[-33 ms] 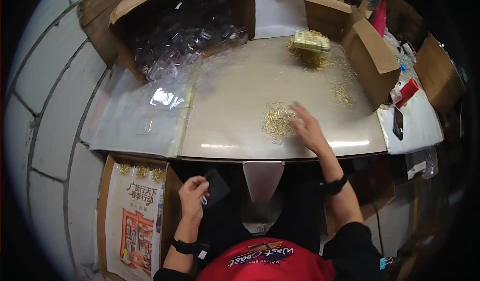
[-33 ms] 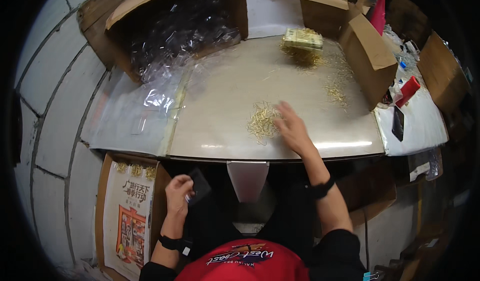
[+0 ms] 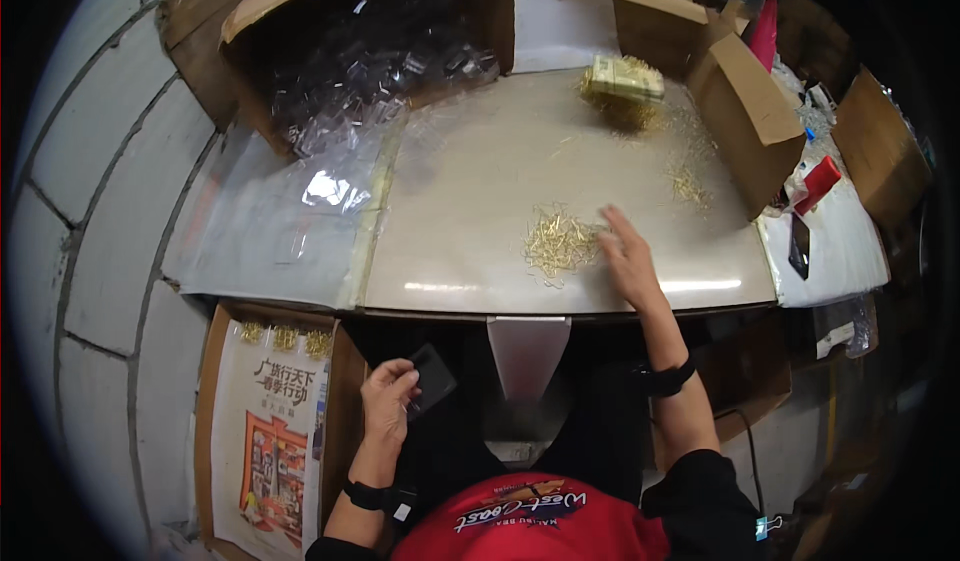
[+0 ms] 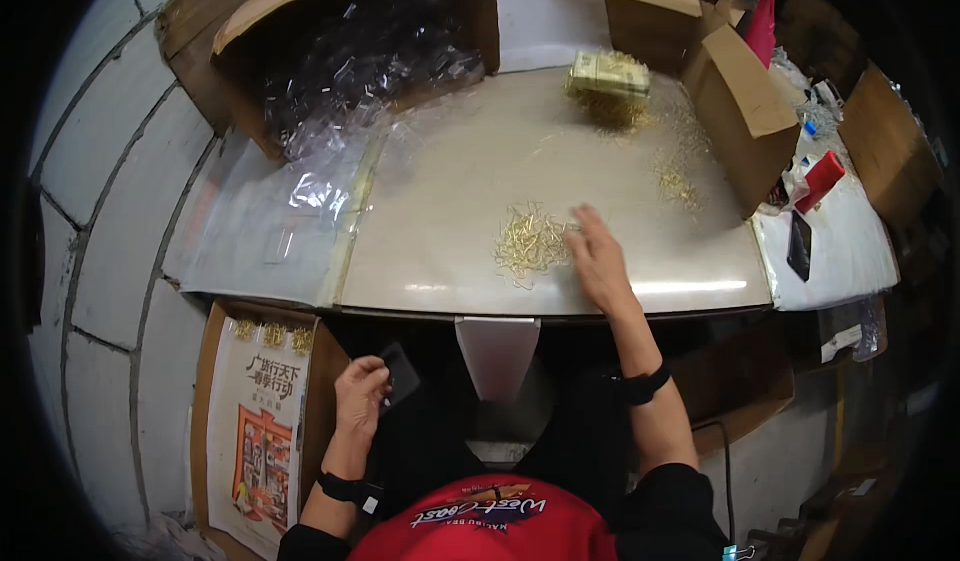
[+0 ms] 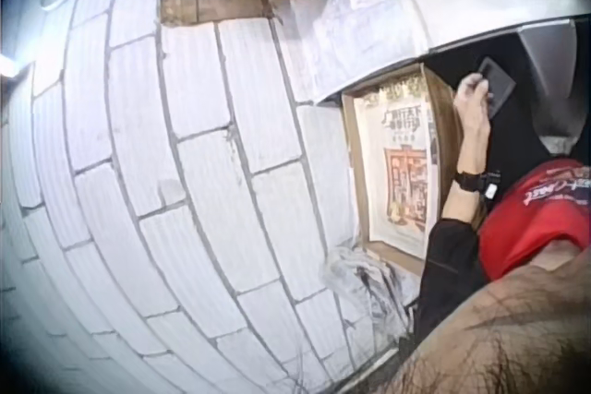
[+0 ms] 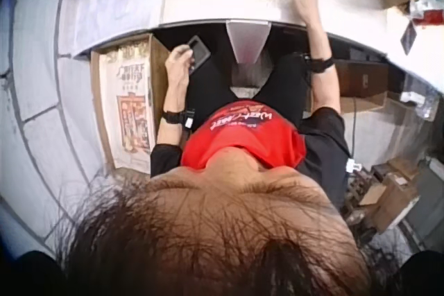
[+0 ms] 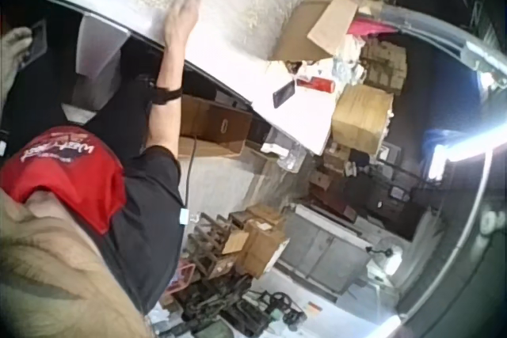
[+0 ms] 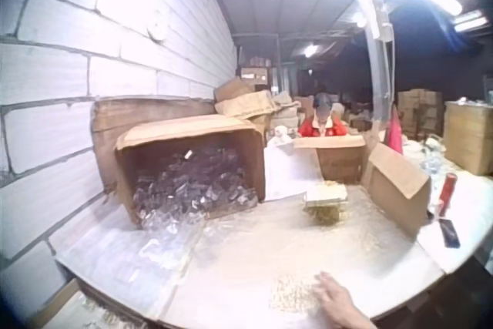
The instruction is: Manually counting and packaging gold-colored metallic ties into plastic bags at a workstation.
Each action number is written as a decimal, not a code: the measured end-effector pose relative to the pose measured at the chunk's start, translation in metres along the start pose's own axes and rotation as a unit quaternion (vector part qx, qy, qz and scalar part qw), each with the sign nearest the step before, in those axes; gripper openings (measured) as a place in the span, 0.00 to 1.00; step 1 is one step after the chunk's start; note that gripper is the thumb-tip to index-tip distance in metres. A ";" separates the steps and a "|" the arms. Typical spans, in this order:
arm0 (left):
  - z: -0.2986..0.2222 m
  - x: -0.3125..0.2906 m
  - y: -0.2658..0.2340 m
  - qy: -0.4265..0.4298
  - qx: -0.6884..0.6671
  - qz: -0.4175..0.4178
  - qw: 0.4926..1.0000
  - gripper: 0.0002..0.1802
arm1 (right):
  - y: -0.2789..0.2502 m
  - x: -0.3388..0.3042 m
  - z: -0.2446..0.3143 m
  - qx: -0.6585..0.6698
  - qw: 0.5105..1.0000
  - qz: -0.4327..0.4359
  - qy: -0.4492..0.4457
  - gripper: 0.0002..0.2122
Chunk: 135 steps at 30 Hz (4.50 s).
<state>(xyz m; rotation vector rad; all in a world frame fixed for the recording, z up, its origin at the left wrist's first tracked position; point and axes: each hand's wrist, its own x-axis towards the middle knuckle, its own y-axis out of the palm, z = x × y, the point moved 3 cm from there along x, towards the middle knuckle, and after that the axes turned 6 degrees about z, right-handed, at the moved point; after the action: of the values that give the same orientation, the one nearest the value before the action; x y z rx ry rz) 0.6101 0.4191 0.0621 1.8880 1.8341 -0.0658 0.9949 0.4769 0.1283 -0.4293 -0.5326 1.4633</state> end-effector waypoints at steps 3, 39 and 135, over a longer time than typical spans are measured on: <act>0.054 -0.008 -0.023 -0.122 -0.127 0.014 0.984 0.09 | 0.002 -0.012 -0.013 -0.130 0.973 -0.182 0.052 0.25; 0.188 0.005 0.048 -0.271 -0.061 0.289 0.916 0.26 | 0.088 -0.153 0.055 0.074 0.982 -0.057 -0.163 0.10; 0.183 0.026 0.062 -0.247 -0.062 0.218 0.942 0.19 | 0.127 -0.078 0.072 -0.189 0.963 -0.045 -0.185 0.18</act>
<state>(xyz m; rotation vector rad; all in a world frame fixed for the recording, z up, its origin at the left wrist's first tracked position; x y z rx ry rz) 0.7267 0.3754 -0.0876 1.9253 1.0445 -0.2421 0.8481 0.4044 0.1072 -0.4233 -1.1283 1.3601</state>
